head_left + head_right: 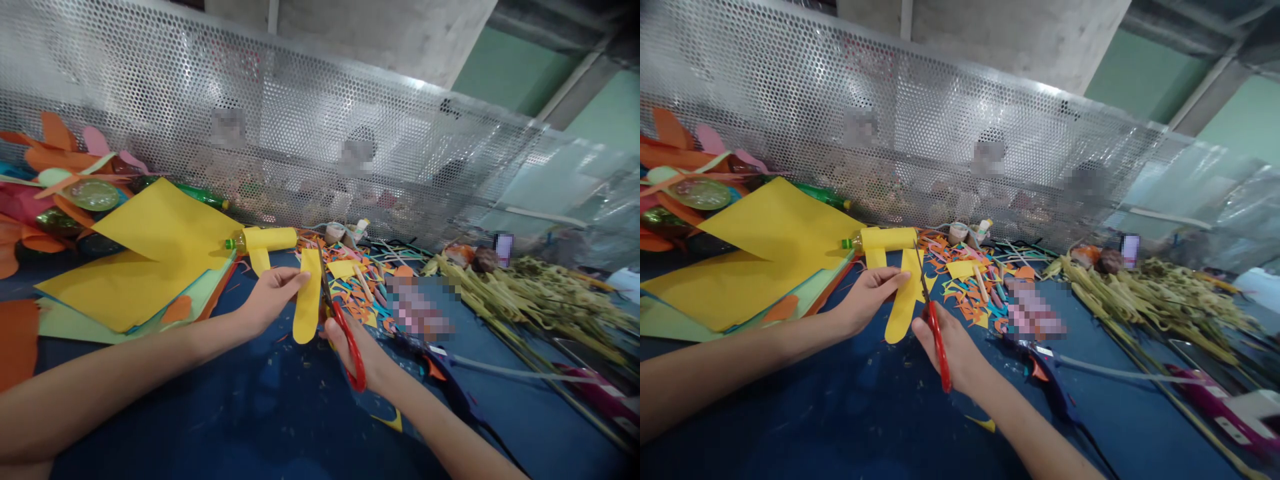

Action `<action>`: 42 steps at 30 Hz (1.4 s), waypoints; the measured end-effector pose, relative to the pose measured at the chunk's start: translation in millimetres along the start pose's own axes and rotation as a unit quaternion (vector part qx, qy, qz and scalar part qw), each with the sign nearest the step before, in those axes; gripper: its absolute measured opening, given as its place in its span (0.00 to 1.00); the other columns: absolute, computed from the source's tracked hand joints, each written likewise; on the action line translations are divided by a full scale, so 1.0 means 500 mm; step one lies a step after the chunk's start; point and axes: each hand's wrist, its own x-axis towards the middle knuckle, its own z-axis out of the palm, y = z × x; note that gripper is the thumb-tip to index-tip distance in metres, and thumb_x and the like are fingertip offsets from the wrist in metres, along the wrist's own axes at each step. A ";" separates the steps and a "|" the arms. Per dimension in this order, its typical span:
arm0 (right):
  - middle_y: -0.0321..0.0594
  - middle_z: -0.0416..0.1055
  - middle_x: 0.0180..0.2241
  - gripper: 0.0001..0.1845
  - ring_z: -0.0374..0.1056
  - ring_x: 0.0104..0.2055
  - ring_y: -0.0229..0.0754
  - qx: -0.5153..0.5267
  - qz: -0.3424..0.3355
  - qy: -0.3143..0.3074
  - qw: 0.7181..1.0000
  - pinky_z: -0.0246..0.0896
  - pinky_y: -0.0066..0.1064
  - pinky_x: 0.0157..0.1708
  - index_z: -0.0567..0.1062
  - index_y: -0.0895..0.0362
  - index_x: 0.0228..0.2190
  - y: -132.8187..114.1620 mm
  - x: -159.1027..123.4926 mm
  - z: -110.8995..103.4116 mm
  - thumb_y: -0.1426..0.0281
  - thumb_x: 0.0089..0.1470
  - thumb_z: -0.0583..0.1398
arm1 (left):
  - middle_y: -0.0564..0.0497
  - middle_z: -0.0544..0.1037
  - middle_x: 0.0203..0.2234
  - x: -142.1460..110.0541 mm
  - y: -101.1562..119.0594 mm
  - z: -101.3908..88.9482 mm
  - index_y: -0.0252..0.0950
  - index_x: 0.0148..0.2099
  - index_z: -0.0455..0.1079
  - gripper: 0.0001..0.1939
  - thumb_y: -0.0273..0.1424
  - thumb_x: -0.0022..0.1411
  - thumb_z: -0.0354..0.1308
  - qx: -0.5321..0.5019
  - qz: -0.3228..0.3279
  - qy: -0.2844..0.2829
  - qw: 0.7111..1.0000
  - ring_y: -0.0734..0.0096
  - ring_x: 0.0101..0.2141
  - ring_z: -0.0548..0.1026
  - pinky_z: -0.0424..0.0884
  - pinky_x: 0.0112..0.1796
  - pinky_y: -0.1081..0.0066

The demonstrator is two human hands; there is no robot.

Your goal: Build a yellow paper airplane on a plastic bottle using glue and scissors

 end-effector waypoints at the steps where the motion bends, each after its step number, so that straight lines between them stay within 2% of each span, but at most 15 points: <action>1: 0.39 0.67 0.25 0.19 0.64 0.26 0.40 0.007 0.010 0.005 1.000 0.61 0.32 0.28 0.66 0.55 0.28 0.004 0.001 0.002 0.54 0.57 0.46 | 0.53 0.76 0.26 0.000 0.000 0.000 0.34 0.32 0.73 0.12 0.38 0.54 0.57 0.004 0.001 -0.001 1.000 0.74 0.27 0.71 0.69 0.31 0.75; 5: 0.36 0.64 0.22 0.24 0.63 0.21 0.37 0.053 0.059 -0.007 0.997 0.61 0.29 0.22 0.63 0.55 0.24 0.014 0.003 0.010 0.49 0.55 0.44 | 0.53 0.76 0.26 -0.001 -0.003 0.001 0.34 0.31 0.73 0.12 0.38 0.55 0.57 0.012 0.003 0.000 1.000 0.74 0.27 0.72 0.70 0.32 0.74; 9: 0.34 0.61 0.18 0.27 0.61 0.17 0.35 0.069 0.071 -0.009 0.995 0.57 0.26 0.17 0.62 0.55 0.21 0.014 0.003 0.012 0.47 0.54 0.42 | 0.52 0.76 0.26 -0.002 -0.005 0.001 0.34 0.33 0.74 0.12 0.38 0.55 0.57 0.003 -0.006 -0.007 1.000 0.73 0.28 0.73 0.71 0.32 0.73; 13: 0.33 0.59 0.16 0.29 0.60 0.16 0.35 0.074 0.064 -0.011 0.995 0.56 0.25 0.16 0.62 0.55 0.20 0.013 0.003 0.012 0.47 0.54 0.41 | 0.50 0.77 0.27 -0.003 -0.003 0.002 0.33 0.35 0.75 0.12 0.37 0.56 0.56 0.000 -0.010 -0.029 1.000 0.72 0.27 0.74 0.71 0.32 0.72; 20: 0.33 0.58 0.16 0.30 0.58 0.14 0.33 0.102 0.078 -0.008 0.992 0.54 0.24 0.13 0.62 0.56 0.20 0.020 0.002 0.018 0.46 0.54 0.40 | 0.49 0.78 0.26 -0.004 0.000 0.003 0.32 0.35 0.75 0.13 0.37 0.56 0.57 -0.013 -0.031 -0.027 0.999 0.72 0.26 0.74 0.71 0.29 0.73; 26: 0.33 0.58 0.14 0.31 0.59 0.13 0.34 0.085 0.094 -0.014 0.992 0.54 0.24 0.12 0.62 0.56 0.19 0.008 0.004 0.013 0.46 0.54 0.40 | 0.49 0.77 0.23 -0.004 -0.002 0.004 0.31 0.34 0.75 0.14 0.38 0.55 0.58 -0.022 -0.040 -0.029 0.999 0.72 0.25 0.74 0.70 0.28 0.74; 31: 0.32 0.57 0.14 0.30 0.58 0.12 0.33 0.088 0.111 -0.017 0.990 0.54 0.24 0.11 0.62 0.56 0.20 0.022 0.005 0.016 0.45 0.53 0.41 | 0.50 0.77 0.23 -0.004 -0.002 0.003 0.31 0.34 0.75 0.14 0.38 0.55 0.57 -0.026 -0.042 -0.033 0.998 0.72 0.25 0.74 0.70 0.28 0.74; 36: 0.31 0.54 0.14 0.28 0.56 0.11 0.32 0.091 0.123 -0.008 0.988 0.50 0.24 0.09 0.58 0.55 0.19 0.032 0.006 0.022 0.45 0.53 0.41 | 0.50 0.78 0.24 -0.002 -0.002 0.004 0.33 0.32 0.74 0.12 0.37 0.55 0.58 -0.041 -0.035 -0.028 0.998 0.72 0.26 0.74 0.71 0.29 0.73; 42: 0.30 0.51 0.12 0.29 0.52 0.09 0.32 0.080 0.138 0.008 0.987 0.47 0.25 0.08 0.54 0.54 0.18 0.007 0.012 0.014 0.43 0.51 0.41 | 0.51 0.77 0.24 0.000 -0.003 0.002 0.32 0.31 0.74 0.11 0.36 0.54 0.59 -0.063 -0.027 -0.009 0.998 0.72 0.26 0.74 0.71 0.34 0.71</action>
